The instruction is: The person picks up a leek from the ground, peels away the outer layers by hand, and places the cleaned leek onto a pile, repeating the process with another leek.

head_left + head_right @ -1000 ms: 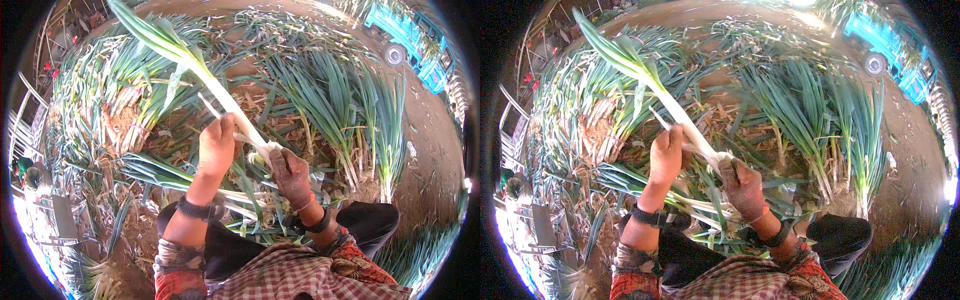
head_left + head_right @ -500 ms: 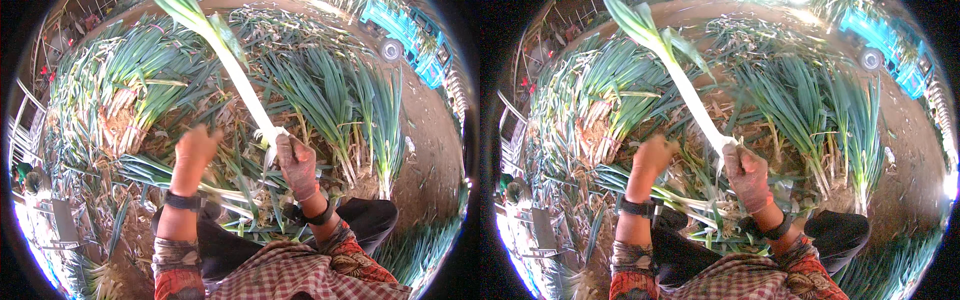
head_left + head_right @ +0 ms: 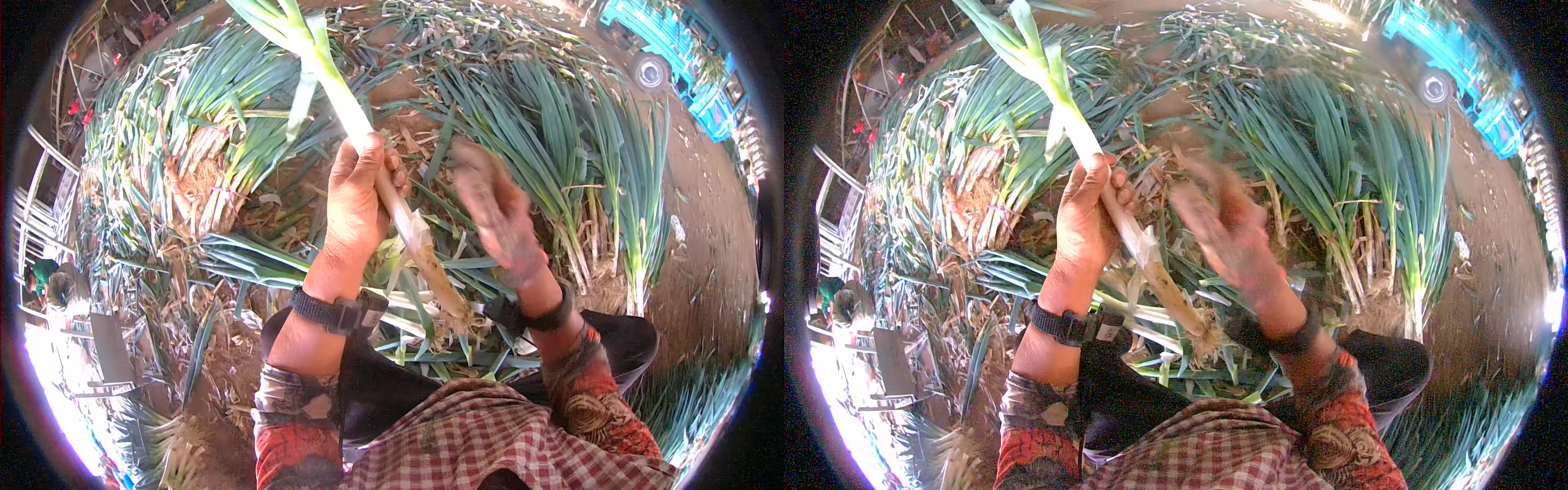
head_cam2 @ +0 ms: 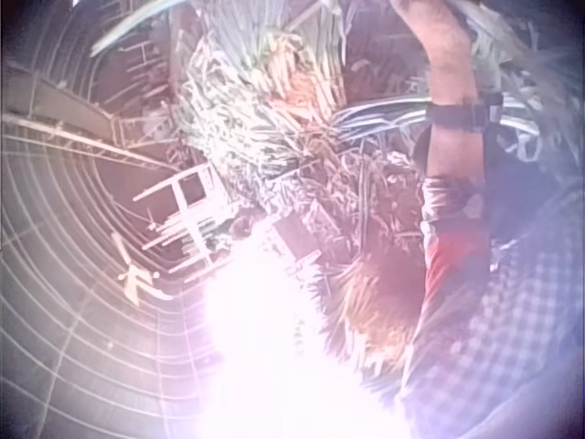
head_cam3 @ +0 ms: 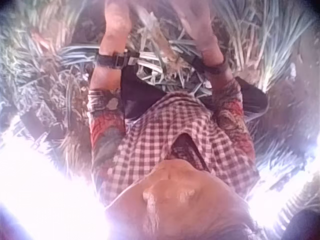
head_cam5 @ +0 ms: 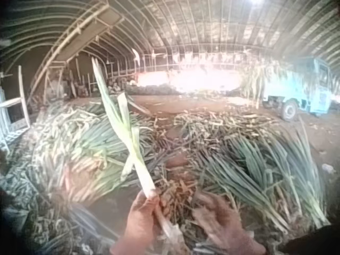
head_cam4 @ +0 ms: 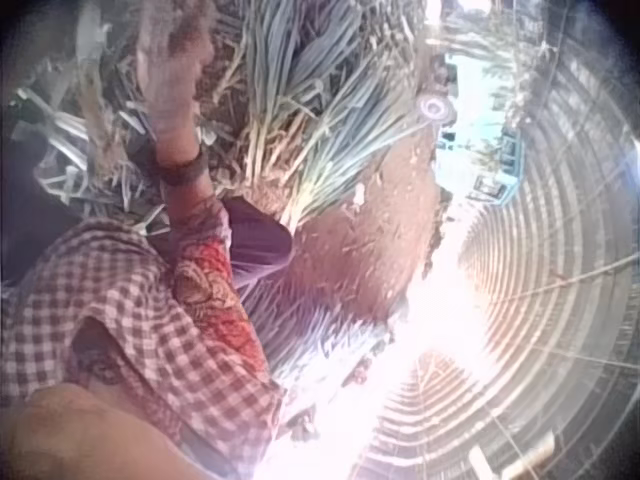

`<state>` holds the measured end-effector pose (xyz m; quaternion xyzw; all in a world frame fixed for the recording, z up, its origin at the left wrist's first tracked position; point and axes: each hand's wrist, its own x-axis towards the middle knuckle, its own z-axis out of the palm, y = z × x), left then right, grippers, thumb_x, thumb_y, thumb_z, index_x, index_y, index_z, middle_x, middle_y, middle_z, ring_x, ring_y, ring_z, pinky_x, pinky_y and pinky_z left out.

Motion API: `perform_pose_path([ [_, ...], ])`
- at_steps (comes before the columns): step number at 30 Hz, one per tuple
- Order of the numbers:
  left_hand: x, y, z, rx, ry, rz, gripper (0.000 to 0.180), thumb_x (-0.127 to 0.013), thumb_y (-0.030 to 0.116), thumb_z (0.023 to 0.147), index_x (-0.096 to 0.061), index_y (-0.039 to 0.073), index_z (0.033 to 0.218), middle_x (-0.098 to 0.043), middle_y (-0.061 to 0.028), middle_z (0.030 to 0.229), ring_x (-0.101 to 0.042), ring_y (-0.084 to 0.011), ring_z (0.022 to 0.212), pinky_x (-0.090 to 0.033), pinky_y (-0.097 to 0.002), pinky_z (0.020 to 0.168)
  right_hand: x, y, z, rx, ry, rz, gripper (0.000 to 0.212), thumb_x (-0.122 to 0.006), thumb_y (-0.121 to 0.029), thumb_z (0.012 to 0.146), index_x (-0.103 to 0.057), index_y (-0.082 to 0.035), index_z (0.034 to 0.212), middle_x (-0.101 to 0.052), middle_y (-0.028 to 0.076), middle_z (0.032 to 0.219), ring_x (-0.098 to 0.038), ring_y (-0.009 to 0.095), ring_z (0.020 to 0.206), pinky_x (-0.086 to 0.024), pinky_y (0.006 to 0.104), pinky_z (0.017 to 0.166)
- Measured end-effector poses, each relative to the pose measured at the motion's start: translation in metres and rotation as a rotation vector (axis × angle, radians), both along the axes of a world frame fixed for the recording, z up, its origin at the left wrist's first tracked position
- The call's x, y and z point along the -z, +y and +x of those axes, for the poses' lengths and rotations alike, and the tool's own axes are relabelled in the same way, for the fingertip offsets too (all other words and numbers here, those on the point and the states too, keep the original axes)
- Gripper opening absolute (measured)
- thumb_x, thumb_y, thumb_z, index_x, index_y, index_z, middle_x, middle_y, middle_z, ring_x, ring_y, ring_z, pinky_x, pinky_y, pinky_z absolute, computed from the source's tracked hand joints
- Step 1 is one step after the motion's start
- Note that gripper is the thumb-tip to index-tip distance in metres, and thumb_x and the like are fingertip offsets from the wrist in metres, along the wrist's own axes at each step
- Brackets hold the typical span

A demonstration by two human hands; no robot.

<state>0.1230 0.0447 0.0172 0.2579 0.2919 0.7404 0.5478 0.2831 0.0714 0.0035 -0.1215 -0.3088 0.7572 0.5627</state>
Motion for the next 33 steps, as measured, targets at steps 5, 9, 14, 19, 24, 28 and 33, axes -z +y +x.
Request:
perform_pose_path([
  [5,-0.003,0.004,-0.013,0.021,-0.189,0.064,0.020,-0.053,0.021,0.085,-0.046,0.004,0.092,-0.046,-0.0035,0.076,-0.048,-0.0151,0.070,-0.043,-0.0271,0.057,0.016,-0.005,-0.035,-0.466,-0.544,0.422,0.035,-0.042,-0.032,0.089,-0.054,-0.002,0.102,-0.051,0.002,0.086,-0.046,0.010,0.079,-0.039,0.0246,0.071],
  [9,-0.006,0.005,-0.025,0.026,-0.265,0.100,0.026,-0.052,0.022,0.085,-0.043,0.002,0.098,-0.043,-0.0007,0.073,-0.041,-0.0086,0.061,-0.036,-0.0211,0.052,0.014,-0.022,-0.012,-0.427,-0.753,0.338,0.041,-0.041,-0.038,0.089,-0.056,-0.001,0.099,-0.050,-0.001,0.074,-0.045,0.007,0.069,-0.039,0.0244,0.063],
  [14,-0.001,-0.006,-0.081,-0.250,-0.162,0.106,0.017,-0.049,0.023,0.086,-0.045,0.007,0.089,-0.042,0.0006,0.071,-0.038,-0.0084,0.056,-0.034,-0.0215,0.048,0.033,-0.048,0.035,-0.680,-1.242,0.227,0.043,-0.042,-0.038,0.089,-0.057,0.001,0.097,-0.054,0.002,0.074,-0.046,0.008,0.067,-0.040,0.0255,0.062],
  [19,-0.015,-0.009,-0.103,-0.517,0.045,0.162,0.020,-0.054,0.024,0.083,-0.043,0.008,0.084,-0.042,0.0009,0.070,-0.036,-0.0083,0.056,-0.033,-0.0227,0.048,0.139,-0.064,0.111,-0.174,-1.325,0.373,0.033,-0.044,-0.033,0.089,-0.059,-0.004,0.089,-0.049,0.002,0.059,-0.047,0.013,0.050,-0.039,0.0284,0.047],
  [24,-0.024,-0.012,-0.086,-0.587,-0.036,0.144,0.019,-0.059,0.017,0.080,-0.046,0.009,0.091,-0.050,-0.0033,0.075,-0.043,-0.0127,0.060,-0.037,-0.0243,0.052,0.168,-0.037,0.145,-0.355,-2.281,0.683,0.043,-0.051,-0.036,0.081,-0.049,-0.007,0.112,-0.059,0.021,0.086,-0.057,0.037,0.079,-0.047,0.0419,0.067],
  [28,-0.015,-0.014,-0.082,-0.571,0.044,0.136,0.021,-0.059,0.017,0.081,-0.045,0.010,0.096,-0.056,-0.0085,0.089,-0.049,-0.0169,0.067,-0.042,-0.0311,0.059,0.045,-0.023,0.038,0.360,-1.653,0.660,0.039,-0.055,-0.025,0.079,-0.049,-0.015,0.116,-0.051,0.017,0.110,-0.050,0.033,0.101,-0.039,0.0450,0.085],
  [33,-0.017,-0.008,-0.063,-0.605,0.054,-0.035,0.025,-0.057,0.012,0.081,-0.043,0.008,0.102,-0.056,-0.0103,0.092,-0.057,-0.0244,0.081,-0.047,-0.0365,0.068,-0.014,-0.021,-0.038,0.595,-1.310,1.472,0.035,-0.055,-0.019,0.075,-0.054,-0.024,0.110,-0.051,0.008,0.110,-0.042,0.031,0.108,-0.032,0.0478,0.090],
])
